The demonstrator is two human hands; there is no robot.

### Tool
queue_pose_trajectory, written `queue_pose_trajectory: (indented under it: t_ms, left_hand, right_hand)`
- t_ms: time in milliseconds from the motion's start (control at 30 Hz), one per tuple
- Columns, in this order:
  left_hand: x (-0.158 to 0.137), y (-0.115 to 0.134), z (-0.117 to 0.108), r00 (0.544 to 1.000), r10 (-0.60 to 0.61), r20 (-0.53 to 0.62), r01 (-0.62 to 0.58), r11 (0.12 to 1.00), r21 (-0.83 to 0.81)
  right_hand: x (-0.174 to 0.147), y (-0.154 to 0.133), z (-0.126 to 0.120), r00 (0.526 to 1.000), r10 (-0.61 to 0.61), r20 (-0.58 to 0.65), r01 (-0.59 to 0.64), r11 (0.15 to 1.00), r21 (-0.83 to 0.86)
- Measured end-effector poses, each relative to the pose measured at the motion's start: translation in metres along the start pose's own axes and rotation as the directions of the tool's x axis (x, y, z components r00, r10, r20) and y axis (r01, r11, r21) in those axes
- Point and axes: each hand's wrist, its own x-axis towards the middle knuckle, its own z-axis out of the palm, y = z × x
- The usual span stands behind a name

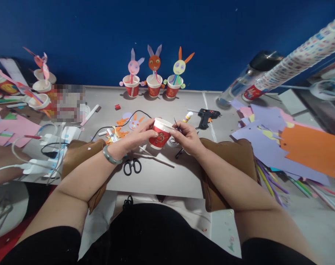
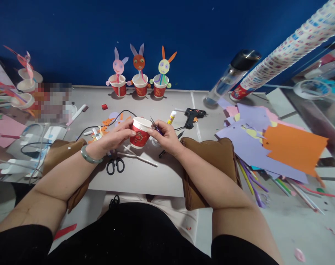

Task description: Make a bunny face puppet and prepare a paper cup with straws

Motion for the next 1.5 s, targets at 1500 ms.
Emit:
queue_pose_trajectory:
  t_ms: [1500]
  left_hand:
    - [-0.008, 0.005, -0.002, 0.998, 0.021, -0.066, 0.002, 0.947, 0.321]
  right_hand:
    - [0.002, -0.005, -0.007, 0.985, 0.029, 0.168, -0.005, 0.99, -0.144]
